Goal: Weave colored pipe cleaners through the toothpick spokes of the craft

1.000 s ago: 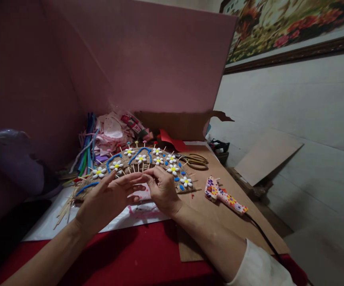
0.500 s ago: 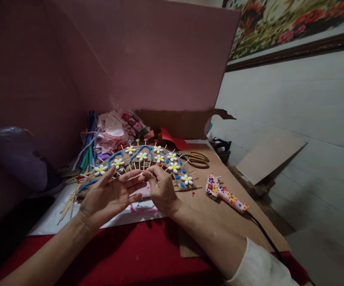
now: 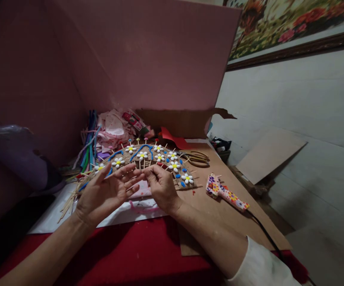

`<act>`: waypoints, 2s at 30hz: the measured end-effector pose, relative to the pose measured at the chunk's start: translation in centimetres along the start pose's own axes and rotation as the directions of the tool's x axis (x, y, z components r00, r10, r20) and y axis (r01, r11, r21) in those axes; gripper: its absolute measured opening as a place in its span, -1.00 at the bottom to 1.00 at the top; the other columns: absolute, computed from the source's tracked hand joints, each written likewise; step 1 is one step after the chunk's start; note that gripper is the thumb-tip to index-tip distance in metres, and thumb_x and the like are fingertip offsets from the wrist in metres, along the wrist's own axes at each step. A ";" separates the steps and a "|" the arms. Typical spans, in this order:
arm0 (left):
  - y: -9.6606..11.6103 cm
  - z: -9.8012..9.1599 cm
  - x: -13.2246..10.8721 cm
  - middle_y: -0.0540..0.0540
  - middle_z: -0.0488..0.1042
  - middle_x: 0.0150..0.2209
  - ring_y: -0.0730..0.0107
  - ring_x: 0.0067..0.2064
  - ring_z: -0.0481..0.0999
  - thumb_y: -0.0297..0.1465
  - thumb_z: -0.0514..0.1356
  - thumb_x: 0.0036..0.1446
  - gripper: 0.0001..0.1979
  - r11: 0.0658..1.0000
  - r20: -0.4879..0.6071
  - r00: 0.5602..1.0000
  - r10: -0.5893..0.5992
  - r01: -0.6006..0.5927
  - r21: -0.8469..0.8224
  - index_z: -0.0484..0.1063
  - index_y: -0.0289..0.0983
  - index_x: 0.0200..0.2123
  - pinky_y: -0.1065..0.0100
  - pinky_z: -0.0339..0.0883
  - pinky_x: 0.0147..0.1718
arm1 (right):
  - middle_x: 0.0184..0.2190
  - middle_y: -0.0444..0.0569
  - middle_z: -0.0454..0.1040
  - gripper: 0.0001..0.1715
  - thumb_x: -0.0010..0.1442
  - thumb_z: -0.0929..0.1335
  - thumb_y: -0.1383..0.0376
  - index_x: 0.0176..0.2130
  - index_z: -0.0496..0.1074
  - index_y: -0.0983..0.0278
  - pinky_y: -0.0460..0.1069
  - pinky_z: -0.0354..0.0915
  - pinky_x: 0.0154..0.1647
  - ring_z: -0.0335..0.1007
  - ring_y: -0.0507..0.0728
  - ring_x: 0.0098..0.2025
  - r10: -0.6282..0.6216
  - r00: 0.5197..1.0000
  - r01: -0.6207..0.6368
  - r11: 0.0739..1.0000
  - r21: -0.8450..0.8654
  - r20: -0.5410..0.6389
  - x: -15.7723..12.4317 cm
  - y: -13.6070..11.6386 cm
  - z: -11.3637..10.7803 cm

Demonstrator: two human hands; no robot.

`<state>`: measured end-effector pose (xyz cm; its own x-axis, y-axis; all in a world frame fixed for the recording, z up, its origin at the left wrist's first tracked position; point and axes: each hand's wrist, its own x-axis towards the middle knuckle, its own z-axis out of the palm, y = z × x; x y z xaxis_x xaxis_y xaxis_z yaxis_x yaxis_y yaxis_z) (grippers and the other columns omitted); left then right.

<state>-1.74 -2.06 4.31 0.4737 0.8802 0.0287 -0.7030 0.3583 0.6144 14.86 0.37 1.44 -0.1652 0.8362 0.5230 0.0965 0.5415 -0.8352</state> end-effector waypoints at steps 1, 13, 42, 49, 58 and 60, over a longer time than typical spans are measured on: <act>0.0 0.0 0.0 -0.26 0.51 -0.14 0.13 -0.01 0.41 -0.14 -0.08 0.20 -0.51 1.000 -0.003 1.000 0.003 -0.002 0.019 0.47 -0.37 -0.13 0.17 0.19 -0.02 | -0.58 -0.16 0.24 -0.69 0.27 0.19 0.15 -0.40 0.34 0.27 -0.11 0.12 -0.54 0.14 -0.01 -0.55 -0.010 1.000 0.010 1.000 -0.015 -0.002 0.0 -0.1 0.0; -0.1 0.6 -0.2 -0.30 0.47 -0.07 -0.05 0.12 0.28 -0.15 -0.05 0.19 -0.54 0.998 -0.011 0.998 0.058 -0.057 0.012 0.47 -0.38 -0.18 0.05 0.09 0.10 | -0.59 -0.16 0.27 -0.74 0.23 0.24 0.19 -0.44 0.32 0.26 -0.10 0.15 -0.51 0.19 0.00 -0.53 -0.078 0.980 0.061 0.993 -0.096 -0.181 0.9 0.4 -0.9; -2.4 0.5 0.4 0.00 0.43 -0.58 0.58 -0.59 0.32 -0.42 0.33 -0.11 -0.85 0.730 -0.095 0.920 0.379 -0.234 0.642 0.50 -0.34 -0.40 0.53 0.17 -0.62 | -0.37 -0.05 0.39 -0.77 0.13 0.27 0.46 -0.25 0.45 0.24 0.01 0.30 -0.25 0.34 0.10 -0.26 -0.401 0.915 0.387 0.857 -0.339 0.031 -0.7 -0.7 0.1; -2.5 -0.2 0.4 0.03 0.36 -0.66 0.60 -0.67 0.23 -0.34 0.29 -0.08 -0.80 0.597 -0.088 0.891 0.445 -0.222 0.771 0.41 -0.36 -0.57 0.53 0.11 -0.73 | -0.30 -0.05 0.44 -0.73 0.11 0.29 0.48 -0.21 0.46 0.23 -0.01 0.36 -0.26 0.39 0.07 -0.25 -0.375 0.925 0.379 0.915 -0.137 0.055 -1.4 -1.1 0.9; -2.6 -0.8 0.6 0.02 0.41 -0.61 0.53 -0.64 0.30 -0.38 0.22 -0.02 -0.84 0.416 -0.047 0.813 0.581 -0.247 0.875 0.52 -0.31 -0.34 0.48 0.19 -0.70 | -0.28 -0.02 0.47 -0.64 0.09 0.22 0.46 -0.12 0.40 0.26 -0.01 0.43 -0.40 0.44 0.06 -0.34 -0.091 0.996 0.085 0.971 0.225 0.018 -1.2 -0.1 1.0; -2.8 -1.1 0.5 -0.01 0.48 -0.54 0.49 -0.56 0.38 -0.40 0.22 -0.01 -0.83 0.257 0.057 0.775 0.630 -0.277 0.926 0.53 -0.27 -0.30 0.46 0.27 -0.60 | -0.26 -0.02 0.48 -0.57 0.04 0.23 0.48 -0.08 0.39 0.24 -0.02 0.42 -0.42 0.44 0.08 -0.31 -0.069 0.998 0.063 0.972 0.227 0.016 -1.3 0.0 1.1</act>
<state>-0.14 -2.28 1.77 -0.0456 0.8900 0.4537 0.1794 -0.4395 0.8801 14.02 -0.78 0.54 -0.1871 0.7954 0.5764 -0.1392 0.5594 -0.8171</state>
